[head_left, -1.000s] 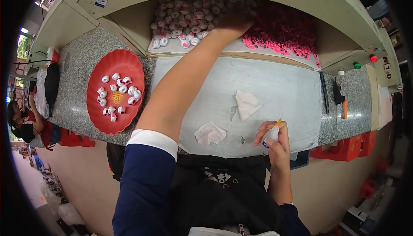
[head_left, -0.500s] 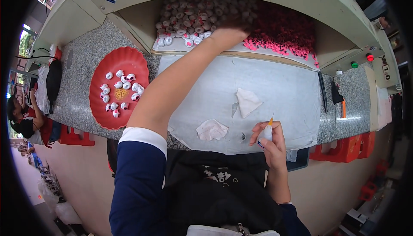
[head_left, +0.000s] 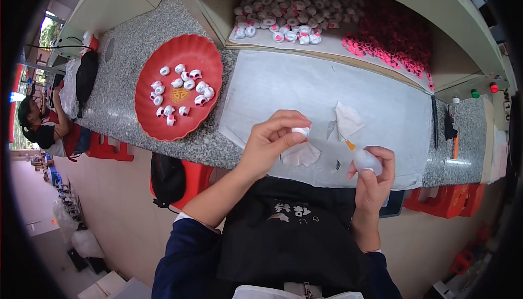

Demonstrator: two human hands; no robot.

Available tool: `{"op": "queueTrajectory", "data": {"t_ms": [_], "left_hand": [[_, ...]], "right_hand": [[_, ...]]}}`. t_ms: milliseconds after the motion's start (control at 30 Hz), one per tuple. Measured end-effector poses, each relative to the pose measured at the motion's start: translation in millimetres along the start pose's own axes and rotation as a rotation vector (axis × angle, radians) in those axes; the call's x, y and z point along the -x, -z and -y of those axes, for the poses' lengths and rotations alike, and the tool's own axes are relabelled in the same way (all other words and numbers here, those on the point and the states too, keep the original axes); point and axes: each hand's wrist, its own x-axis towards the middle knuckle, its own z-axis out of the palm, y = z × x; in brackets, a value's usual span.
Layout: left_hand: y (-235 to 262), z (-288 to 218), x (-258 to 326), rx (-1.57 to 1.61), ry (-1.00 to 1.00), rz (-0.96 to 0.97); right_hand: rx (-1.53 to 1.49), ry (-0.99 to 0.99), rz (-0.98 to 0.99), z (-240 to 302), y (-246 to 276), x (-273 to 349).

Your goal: Glue small decorative pink bows onto white plastic toy figures at a factory workbench.

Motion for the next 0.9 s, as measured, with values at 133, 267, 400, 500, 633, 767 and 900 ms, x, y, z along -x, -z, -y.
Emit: {"op": "queueTrajectory", "data": {"t_ms": [133,267,400,500,633,767,900], "left_hand": [[-6.2,7.7,22.9,0.025,-0.083,-0.028],[-13.9,4.8,32.9,0.216,-0.065,-0.099],[-14.7,4.6,35.1,0.206,-0.064,-0.100],[-13.4,7.1,35.9,0.210,-0.082,-0.093],[-13.8,8.0,37.1,0.210,-0.087,-0.104],[-15.5,9.0,36.6,0.218,-0.083,-0.098],[-16.1,9.2,36.7,0.220,-0.075,-0.093]], "right_hand": [[-0.221,0.170,-0.264,9.0,-21.7,-6.6],[0.023,0.359,-0.163,5.4,-30.9,-3.8],[0.293,0.585,-0.061,2.3,-31.0,3.0],[0.321,0.606,-0.032,0.8,-31.8,5.1],[0.325,0.618,0.016,-0.1,-31.1,6.2],[0.312,0.627,0.019,1.0,-30.3,6.1],[0.319,0.625,0.049,0.7,-29.0,6.0]]}}
